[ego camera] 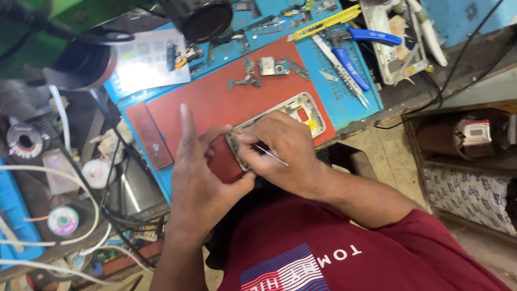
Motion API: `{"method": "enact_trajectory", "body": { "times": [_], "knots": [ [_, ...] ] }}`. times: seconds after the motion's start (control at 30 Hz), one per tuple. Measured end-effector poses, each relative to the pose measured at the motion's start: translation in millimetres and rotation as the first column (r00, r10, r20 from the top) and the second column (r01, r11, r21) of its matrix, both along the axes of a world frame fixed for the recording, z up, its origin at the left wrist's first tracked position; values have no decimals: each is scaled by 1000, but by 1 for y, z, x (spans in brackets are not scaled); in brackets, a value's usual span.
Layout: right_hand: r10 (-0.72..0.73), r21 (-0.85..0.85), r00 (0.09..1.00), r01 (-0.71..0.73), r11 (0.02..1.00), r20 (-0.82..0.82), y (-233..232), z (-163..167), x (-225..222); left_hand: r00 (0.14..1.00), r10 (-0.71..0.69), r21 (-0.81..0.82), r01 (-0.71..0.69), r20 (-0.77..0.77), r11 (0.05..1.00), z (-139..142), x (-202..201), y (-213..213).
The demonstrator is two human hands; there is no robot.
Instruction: The person uses tweezers to remove small components and adhesive residue from a white smartphone frame. They wipe the frame with a cotton swab and continue to scrape and clean the interior surfaces.
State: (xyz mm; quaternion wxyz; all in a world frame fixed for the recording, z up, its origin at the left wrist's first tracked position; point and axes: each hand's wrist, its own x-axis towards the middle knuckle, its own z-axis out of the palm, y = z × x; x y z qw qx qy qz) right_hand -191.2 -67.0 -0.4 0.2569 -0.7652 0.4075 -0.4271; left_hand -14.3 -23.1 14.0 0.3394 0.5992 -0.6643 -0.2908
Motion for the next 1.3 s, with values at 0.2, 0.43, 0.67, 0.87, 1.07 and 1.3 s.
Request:
{"method": "enact_trajectory", "body": {
  "times": [0.2, 0.43, 0.67, 0.87, 1.07, 1.3],
  "knots": [
    [-197, 12, 978, 198, 980, -72, -3, -1, -24, 999, -7, -12, 7, 36, 1000, -5, -1, 3],
    [-280, 93, 960, 280, 955, -11, -8, -7, -50, 999, -27, -35, 28, 19, 999, -8, 0, 2],
    [-362, 94, 932, 361, 928, -10, -17, -8, -71, 999, -28, -42, 29, 23, 999, -9, 1, 3],
    [-403, -115, 901, 389, 914, -157, -9, -5, -51, 1000, -24, -45, 23, -2, 999, -8, 2, 4],
    [-127, -117, 988, 117, 986, -85, 13, 1, 4, 999, -22, 29, 23, -29, 999, -8, 5, 2],
    [-69, -23, 991, 67, 997, -113, 9, 5, 19, 997, -63, -57, 60, -49, 997, -9, 9, -1]
  ]
}}
